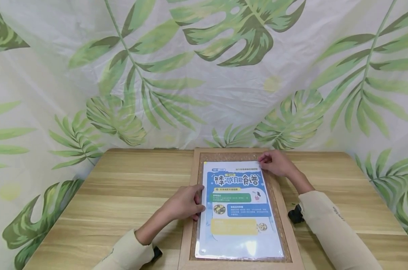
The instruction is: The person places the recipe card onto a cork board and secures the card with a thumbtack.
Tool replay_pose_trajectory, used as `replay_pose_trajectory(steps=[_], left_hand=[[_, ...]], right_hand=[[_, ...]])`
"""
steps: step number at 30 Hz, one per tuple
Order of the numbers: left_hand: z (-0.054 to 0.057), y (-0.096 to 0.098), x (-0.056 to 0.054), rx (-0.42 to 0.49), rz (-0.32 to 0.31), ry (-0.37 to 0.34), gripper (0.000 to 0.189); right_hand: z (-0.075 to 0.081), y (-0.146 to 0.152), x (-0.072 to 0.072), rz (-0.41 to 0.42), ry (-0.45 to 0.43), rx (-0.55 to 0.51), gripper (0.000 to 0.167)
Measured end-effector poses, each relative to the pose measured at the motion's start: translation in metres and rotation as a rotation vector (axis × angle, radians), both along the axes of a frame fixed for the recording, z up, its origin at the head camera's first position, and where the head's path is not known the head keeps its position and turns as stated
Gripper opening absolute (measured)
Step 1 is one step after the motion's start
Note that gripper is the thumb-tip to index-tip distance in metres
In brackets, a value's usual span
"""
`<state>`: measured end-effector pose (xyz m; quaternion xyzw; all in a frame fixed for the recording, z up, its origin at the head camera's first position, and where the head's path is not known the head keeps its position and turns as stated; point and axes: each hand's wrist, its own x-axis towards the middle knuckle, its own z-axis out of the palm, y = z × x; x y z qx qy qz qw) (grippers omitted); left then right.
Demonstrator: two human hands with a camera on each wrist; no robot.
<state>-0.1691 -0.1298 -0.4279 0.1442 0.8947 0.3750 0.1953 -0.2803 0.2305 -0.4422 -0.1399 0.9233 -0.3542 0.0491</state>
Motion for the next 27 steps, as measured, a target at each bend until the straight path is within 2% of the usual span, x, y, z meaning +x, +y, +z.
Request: replay_pose_trajectory(steps=[11, 18, 27], left_hand=[[0.0, -0.001, 0.0, 0.002, -0.008, 0.002, 0.072], [0.001, -0.001, 0.0, 0.011, -0.006, 0.0, 0.072], [0.005, -0.001, 0.001, 0.026, -0.014, -0.011, 0.073]], right_hand=[[0.003, -0.001, -0.005, 0.01, -0.004, 0.035, 0.015], [0.002, -0.005, -0.014, 0.001, 0.002, 0.065, 0.013], [0.011, -0.007, -0.023, -0.015, -0.077, 0.099, 0.015]])
